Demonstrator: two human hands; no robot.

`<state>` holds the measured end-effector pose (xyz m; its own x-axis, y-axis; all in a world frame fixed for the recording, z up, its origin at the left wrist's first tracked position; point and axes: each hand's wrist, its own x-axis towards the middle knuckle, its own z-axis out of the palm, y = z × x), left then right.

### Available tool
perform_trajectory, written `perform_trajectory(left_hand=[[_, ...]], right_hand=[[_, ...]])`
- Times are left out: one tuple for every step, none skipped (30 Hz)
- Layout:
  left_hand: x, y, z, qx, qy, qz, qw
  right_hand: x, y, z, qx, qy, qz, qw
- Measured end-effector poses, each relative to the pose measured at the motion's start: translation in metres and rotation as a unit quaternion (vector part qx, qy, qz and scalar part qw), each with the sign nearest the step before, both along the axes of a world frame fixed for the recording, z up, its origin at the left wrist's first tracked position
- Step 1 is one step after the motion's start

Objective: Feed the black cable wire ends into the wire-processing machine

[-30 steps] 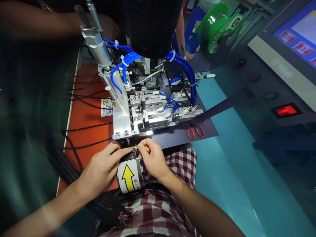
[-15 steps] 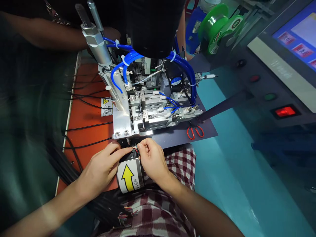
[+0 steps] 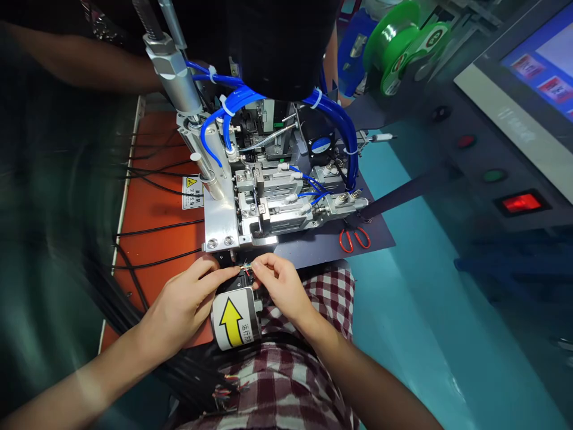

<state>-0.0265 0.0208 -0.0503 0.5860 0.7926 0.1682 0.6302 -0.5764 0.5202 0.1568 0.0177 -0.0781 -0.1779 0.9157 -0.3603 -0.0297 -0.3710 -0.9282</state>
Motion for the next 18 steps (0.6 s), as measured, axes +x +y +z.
perform_trajectory(left_hand=[[-0.0002,-0.0002,-0.0002,-0.003,0.0,0.0,1.0],[-0.0005,-0.0005,-0.0005,-0.006,0.0,0.001,1.0],[-0.0009,-0.0008,-0.0007,-0.01,0.001,0.001,1.0],[-0.0013,-0.0011,-0.0009,-0.011,0.0,0.002,1.0],[-0.0016,-0.0013,-0.001,-0.01,-0.001,0.003,1.0],[-0.0018,-0.0014,-0.0011,-0.009,-0.003,0.003,1.0],[-0.0018,-0.0014,-0.0012,-0.009,-0.004,0.003,1.0],[-0.0017,-0.0012,-0.0011,-0.008,-0.004,0.002,1.0],[-0.0014,-0.001,-0.001,-0.006,-0.003,0.003,1.0],[-0.0011,-0.0007,-0.0008,-0.006,0.0,0.003,1.0],[-0.0007,-0.0005,-0.0006,-0.005,0.003,0.003,1.0],[-0.0004,-0.0003,-0.0003,-0.004,0.007,0.004,1.0],[-0.0002,-0.0001,-0.0001,-0.005,0.011,0.005,1.0],[0.0001,-0.0001,0.0002,-0.006,0.016,0.005,1.0],[0.0002,-0.0002,0.0003,-0.007,0.02,0.005,1.0],[0.0004,-0.0004,0.0005,-0.006,0.024,0.006,1.0],[0.0005,-0.0006,0.0006,-0.007,0.027,0.006,1.0],[0.0007,-0.0009,0.0007,-0.007,0.031,0.006,0.999]], right_hand=[[0.0004,-0.0002,0.0005,0.004,-0.004,-0.002,1.0],[0.0006,-0.0003,0.0007,0.007,-0.009,-0.005,1.0],[0.0007,-0.0002,0.0007,0.01,-0.015,-0.009,1.0],[0.0006,0.0,0.0004,0.012,-0.022,-0.013,1.0],[0.0003,0.0003,-0.0001,0.013,-0.027,-0.017,0.999],[0.0,0.0006,-0.0008,0.014,-0.03,-0.019,0.999],[-0.0005,0.001,-0.0017,0.016,-0.03,-0.02,0.999],[-0.001,0.0012,-0.0026,0.018,-0.032,-0.021,0.999],[-0.0016,0.0013,-0.0035,0.021,-0.034,-0.022,0.999],[-0.0022,0.0011,-0.0042,0.025,-0.038,-0.025,0.999],[-0.0028,0.0008,-0.0047,0.029,-0.043,-0.029,0.998],[-0.0034,0.0004,-0.0051,0.032,-0.048,-0.034,0.998],[-0.0041,-0.0002,-0.0051,0.032,-0.051,-0.038,0.997],[-0.0048,-0.0008,-0.005,0.03,-0.054,-0.042,0.997],[-0.0055,-0.0013,-0.0046,0.027,-0.054,-0.043,0.997],[-0.0063,-0.0017,-0.004,0.022,-0.055,-0.044,0.997],[-0.007,-0.002,-0.0034,0.016,-0.057,-0.045,0.997],[-0.0078,-0.0022,-0.0027,0.01,-0.059,-0.045,0.997]])
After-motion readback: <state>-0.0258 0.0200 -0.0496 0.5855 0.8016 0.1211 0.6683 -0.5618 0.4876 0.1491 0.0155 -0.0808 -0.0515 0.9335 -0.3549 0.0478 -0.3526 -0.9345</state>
